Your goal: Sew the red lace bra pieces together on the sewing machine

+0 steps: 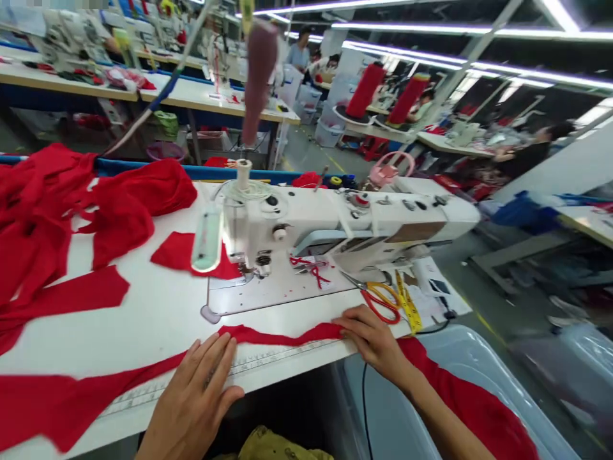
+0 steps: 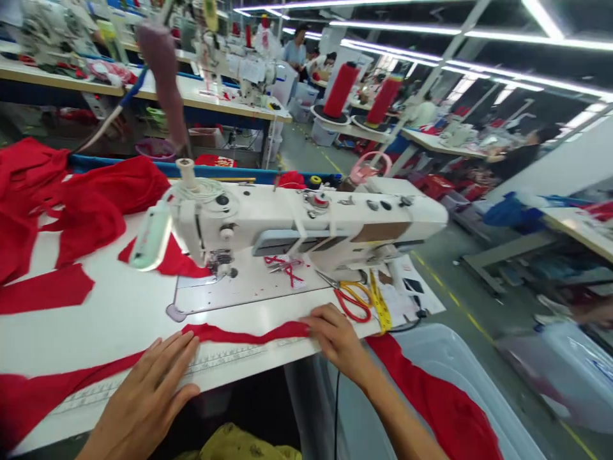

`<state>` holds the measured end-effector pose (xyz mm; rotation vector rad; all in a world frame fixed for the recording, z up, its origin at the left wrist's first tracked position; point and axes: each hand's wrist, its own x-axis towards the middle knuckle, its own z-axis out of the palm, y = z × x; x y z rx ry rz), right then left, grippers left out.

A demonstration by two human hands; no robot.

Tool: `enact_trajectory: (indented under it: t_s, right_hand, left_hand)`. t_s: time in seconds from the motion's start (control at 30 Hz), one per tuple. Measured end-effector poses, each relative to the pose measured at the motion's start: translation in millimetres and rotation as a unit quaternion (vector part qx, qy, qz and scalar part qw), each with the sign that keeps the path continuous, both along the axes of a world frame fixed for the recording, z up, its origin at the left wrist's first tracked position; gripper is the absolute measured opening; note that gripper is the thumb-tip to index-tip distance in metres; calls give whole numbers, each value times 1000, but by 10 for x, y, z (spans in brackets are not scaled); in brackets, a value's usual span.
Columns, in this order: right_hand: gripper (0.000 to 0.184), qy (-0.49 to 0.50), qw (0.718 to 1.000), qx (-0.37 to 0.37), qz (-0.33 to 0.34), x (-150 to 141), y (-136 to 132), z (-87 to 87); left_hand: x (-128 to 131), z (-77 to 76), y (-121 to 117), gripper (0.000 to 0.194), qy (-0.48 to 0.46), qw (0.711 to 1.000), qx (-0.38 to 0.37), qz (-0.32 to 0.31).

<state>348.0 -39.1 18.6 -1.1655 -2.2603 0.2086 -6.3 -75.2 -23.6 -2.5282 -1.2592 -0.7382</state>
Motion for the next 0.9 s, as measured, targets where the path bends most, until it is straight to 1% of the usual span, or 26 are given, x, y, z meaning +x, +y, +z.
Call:
enact_trajectory:
  t_s: [0.07,0.13,0.23,0.27,0.3,0.37,0.43,0.5,0.57,0.63,0.7,0.8,0.9]
  right_hand:
    - [38,-19,998,64,14,-122,167,107]
    - [40,-83,990,105,33,-262,305,217]
    - [43,-202,973,105,29,-504,413,340]
    - [43,-211,972,103,30,-594,422,356]
    - [44,-197,974,101,40,-690,418,357]
    - [44,-131,983,87,91,-902,380,313]
    - [41,-76,984,52,154,-1127,327,219]
    - [38,-61,979,34,194,-1324,297,98]
    - [36,-67,976,46,202,-1447,304,-21]
    - [35,-73,976,59,196,-1481,329,-111]
    - [35,-76,976,56,195,-1453,344,-159]
    - [38,-77,977,44,195,-1384,326,-170]
    - [41,-85,977,29,193,-1354,282,-145]
  left_hand:
    - [14,-20,41,52,-9,1000,7,-8]
    - [48,-5,54,50,-10,1000,7,-7]
    - [110,68,14,46,6,1000,-8,10]
    - [126,95,-8,47,15,1000,-18,18]
    - [137,120,-33,46,21,999,-26,23]
    - [139,163,-89,42,15,999,-30,30]
    - [108,193,-148,35,-11,999,-19,45]
    - [37,206,-200,32,-34,996,-7,76]
    - [-76,202,-236,33,-40,993,-1,114]
    - [-222,184,-257,34,-32,989,-3,146]
    - [-376,164,-270,35,-16,986,-6,168]
    - [-561,148,-280,36,12,984,-10,179]
    - [-630,171,-272,35,22,985,-12,173]
